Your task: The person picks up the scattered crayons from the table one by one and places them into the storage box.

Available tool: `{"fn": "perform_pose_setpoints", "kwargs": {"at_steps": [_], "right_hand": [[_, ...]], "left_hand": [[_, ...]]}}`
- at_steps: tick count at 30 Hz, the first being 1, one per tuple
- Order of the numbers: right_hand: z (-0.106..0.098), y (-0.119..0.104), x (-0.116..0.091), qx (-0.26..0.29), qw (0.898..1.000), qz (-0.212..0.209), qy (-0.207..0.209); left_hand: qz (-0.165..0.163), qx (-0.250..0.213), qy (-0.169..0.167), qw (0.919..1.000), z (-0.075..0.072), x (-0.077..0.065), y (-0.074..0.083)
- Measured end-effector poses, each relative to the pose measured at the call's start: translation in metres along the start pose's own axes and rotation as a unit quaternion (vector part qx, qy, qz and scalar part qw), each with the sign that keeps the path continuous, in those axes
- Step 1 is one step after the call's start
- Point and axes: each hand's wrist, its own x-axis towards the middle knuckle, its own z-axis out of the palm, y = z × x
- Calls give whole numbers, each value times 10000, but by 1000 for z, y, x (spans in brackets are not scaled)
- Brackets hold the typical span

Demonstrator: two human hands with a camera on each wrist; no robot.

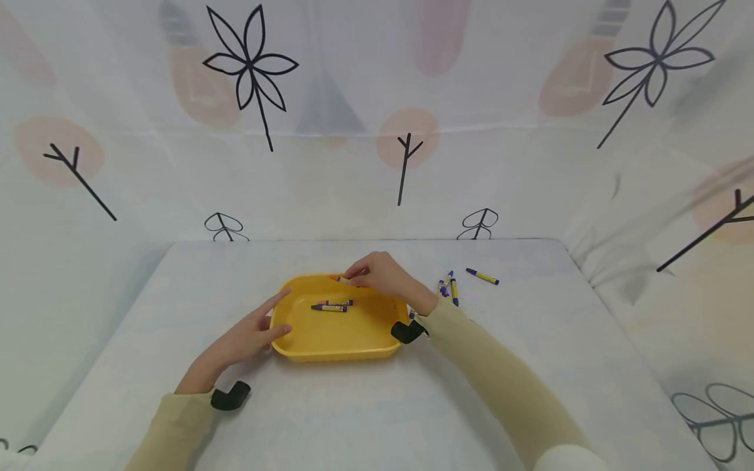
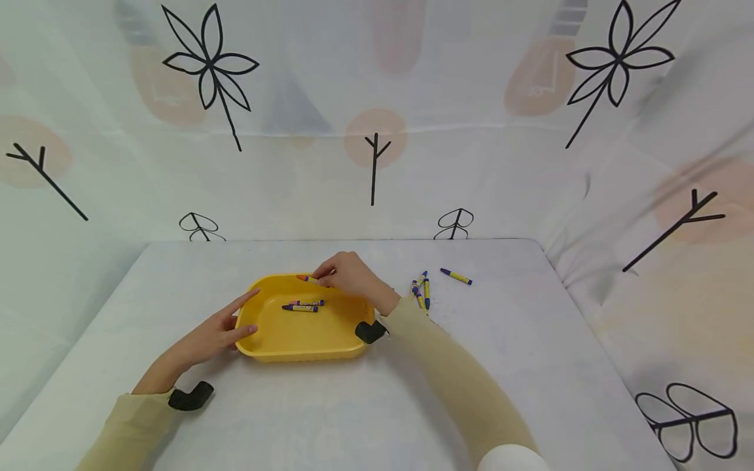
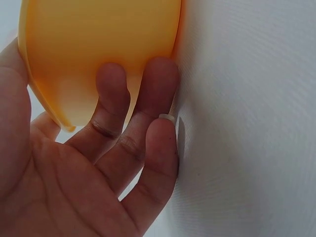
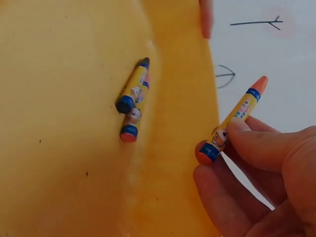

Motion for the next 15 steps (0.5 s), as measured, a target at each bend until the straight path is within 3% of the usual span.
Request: {"fn": "perform_pose_setpoints", "kwargs": {"at_steps": [7, 15], "right_hand": [[13, -3, 11, -247, 9996, 119, 2], [19, -11, 13, -1080, 9941, 40, -136]], "left_hand": [[-61, -7, -26, 10000, 0, 0, 0], [-6, 92, -5, 10000, -1, -1, 1]]}}
